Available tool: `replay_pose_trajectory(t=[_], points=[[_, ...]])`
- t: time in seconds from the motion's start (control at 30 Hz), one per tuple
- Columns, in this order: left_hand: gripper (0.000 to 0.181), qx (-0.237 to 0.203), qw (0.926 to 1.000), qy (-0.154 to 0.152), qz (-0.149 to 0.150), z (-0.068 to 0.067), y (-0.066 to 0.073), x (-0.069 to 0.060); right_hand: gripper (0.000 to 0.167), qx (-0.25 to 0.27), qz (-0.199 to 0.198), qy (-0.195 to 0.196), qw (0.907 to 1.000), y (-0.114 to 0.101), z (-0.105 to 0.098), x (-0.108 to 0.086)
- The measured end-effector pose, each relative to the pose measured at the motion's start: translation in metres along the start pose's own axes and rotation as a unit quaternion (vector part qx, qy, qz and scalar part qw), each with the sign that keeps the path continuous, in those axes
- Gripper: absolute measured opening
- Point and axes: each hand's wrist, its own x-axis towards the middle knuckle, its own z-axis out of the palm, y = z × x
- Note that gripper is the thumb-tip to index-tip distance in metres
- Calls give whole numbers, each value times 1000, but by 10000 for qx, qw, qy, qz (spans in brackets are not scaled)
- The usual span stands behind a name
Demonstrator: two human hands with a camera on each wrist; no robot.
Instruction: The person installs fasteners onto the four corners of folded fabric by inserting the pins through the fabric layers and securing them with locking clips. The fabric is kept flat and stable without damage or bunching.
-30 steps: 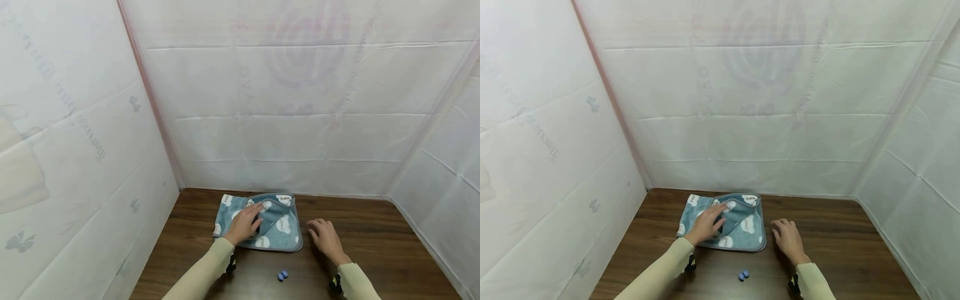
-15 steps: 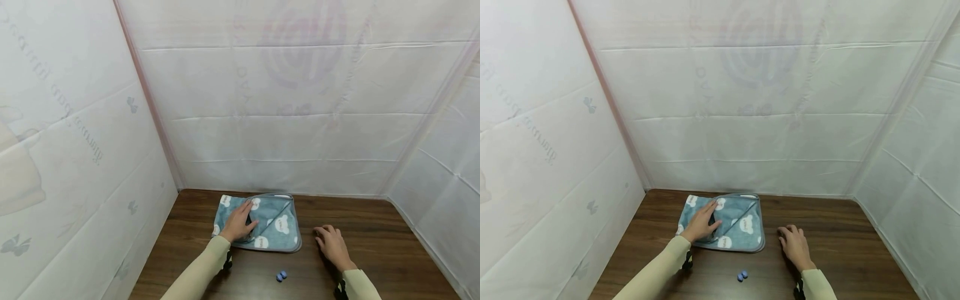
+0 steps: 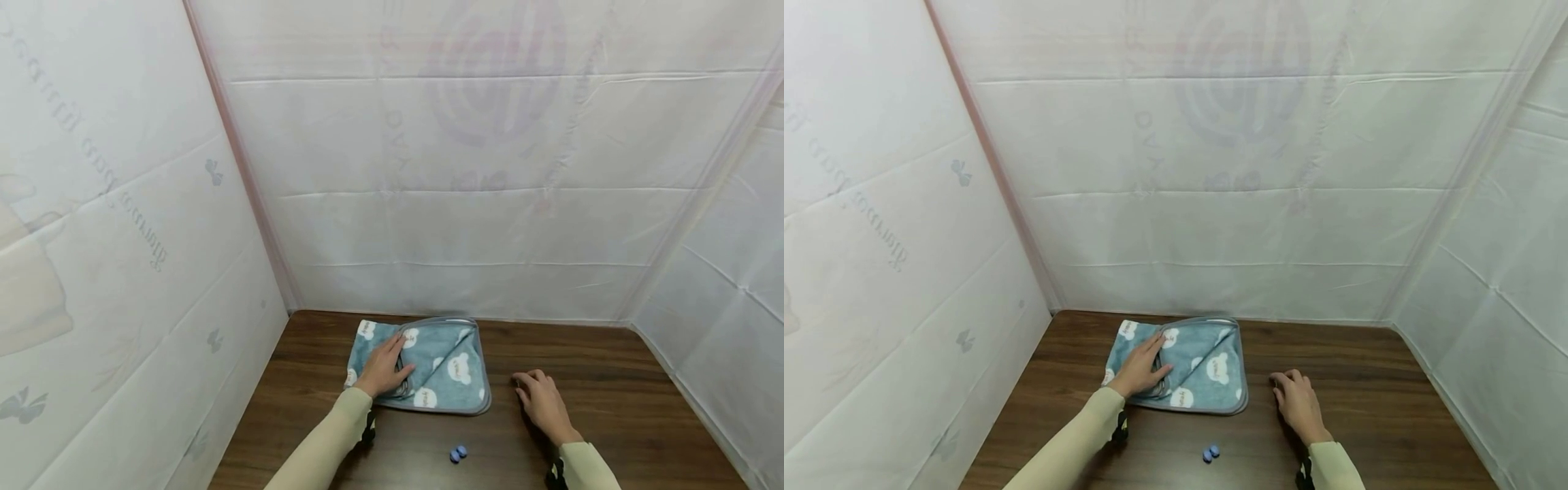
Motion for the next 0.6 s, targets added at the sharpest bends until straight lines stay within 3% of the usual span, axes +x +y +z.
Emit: replay_pose_trajectory(t=[0.6], points=[[70,55,9999,59,-100,6,-4,-2,16,180,-9,-26,9998,12,3,-2]])
